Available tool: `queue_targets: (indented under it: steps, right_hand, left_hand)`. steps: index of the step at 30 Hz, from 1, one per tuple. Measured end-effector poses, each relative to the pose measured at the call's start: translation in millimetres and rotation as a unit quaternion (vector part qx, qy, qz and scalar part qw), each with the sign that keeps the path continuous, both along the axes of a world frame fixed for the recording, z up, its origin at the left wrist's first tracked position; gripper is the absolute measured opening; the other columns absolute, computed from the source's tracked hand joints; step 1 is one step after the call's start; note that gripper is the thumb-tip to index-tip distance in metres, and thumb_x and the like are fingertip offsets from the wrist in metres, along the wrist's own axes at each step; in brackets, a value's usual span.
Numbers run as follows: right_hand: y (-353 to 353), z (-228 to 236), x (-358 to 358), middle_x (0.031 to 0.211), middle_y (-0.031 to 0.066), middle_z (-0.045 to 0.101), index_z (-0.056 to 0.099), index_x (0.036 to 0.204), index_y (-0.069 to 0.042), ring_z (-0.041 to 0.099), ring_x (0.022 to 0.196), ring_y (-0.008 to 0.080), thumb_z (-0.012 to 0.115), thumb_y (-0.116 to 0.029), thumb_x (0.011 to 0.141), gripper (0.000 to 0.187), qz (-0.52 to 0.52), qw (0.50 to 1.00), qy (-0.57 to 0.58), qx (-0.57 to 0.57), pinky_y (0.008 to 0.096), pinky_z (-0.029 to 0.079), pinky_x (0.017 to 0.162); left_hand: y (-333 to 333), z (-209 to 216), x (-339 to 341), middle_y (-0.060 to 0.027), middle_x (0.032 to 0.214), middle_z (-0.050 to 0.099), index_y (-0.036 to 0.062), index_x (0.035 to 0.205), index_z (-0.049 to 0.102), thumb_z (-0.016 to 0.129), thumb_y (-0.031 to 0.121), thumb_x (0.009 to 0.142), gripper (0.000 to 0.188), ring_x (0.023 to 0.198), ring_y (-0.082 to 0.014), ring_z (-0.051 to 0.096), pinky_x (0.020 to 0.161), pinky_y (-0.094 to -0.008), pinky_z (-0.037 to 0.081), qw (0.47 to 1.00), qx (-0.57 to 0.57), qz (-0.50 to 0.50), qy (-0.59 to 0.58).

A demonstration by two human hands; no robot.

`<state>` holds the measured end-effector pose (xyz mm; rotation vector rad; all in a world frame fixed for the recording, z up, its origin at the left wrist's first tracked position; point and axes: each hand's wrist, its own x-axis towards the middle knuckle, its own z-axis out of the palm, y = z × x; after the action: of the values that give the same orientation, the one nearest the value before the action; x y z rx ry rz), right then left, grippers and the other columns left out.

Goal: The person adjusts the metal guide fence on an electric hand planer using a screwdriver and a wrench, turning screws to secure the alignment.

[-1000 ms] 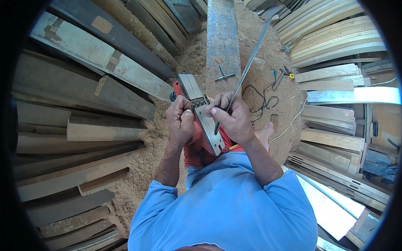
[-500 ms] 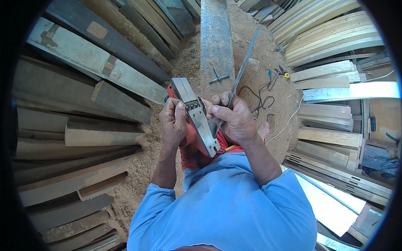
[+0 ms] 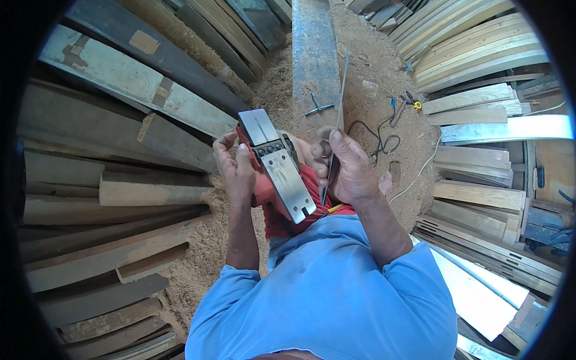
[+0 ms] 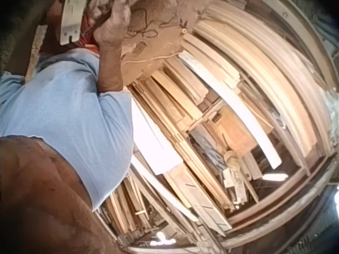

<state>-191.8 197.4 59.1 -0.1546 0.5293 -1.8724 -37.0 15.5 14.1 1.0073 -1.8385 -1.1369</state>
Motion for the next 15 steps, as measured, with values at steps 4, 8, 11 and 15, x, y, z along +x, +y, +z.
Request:
queue_targets:
  steps: [4,8,11,15]
  right_hand:
    - [5,-9,7,0.107,0.0080,0.063,0.057,0.119,-0.009,0.067,0.089,0.0185,0.056,-0.021,0.110,0.015,0.006,0.998,-0.061,0.008,0.0314,0.058,0.069]
    - [2,-6,19,0.111,0.0088,0.061,0.057,0.116,-0.008,0.066,0.094,0.0192,0.062,-0.002,0.101,0.017,-0.030,0.998,-0.020,0.044,0.0333,0.059,0.076]
    - [1,-5,21,0.115,0.0096,0.061,0.056,0.116,-0.007,0.069,0.097,0.0222,0.064,0.011,0.094,0.030,-0.043,0.998,-0.011,0.044,0.0336,0.062,0.079]
    - [-4,2,23,0.107,0.0077,0.067,0.056,0.111,-0.006,0.070,0.091,0.0201,0.068,0.010,0.093,0.027,-0.053,0.998,0.010,0.029,0.0329,0.060,0.083]
  left_hand:
    - [-7,-8,8,-0.0192,0.131,0.055,-0.0026,0.122,0.057,0.063,0.006,0.094,0.030,0.120,-0.0282,0.057,0.101,-0.0389,0.049,0.998,0.045,-0.027,0.045]
    - [10,0,4,-0.0159,0.116,0.065,0.0005,0.113,0.063,0.071,0.002,0.087,0.027,0.104,-0.0275,0.064,0.091,-0.0374,0.052,0.985,-0.032,-0.140,0.091]
    - [18,13,-6,-0.0116,0.096,0.069,0.0030,0.102,0.069,0.074,0.001,0.082,0.020,0.091,-0.0268,0.067,0.082,-0.0369,0.053,0.973,-0.071,-0.193,0.107]
    - [19,11,-5,-0.0102,0.096,0.071,0.0021,0.102,0.072,0.075,0.001,0.084,0.019,0.093,-0.0242,0.067,0.086,-0.0352,0.052,0.961,-0.043,-0.261,0.075]
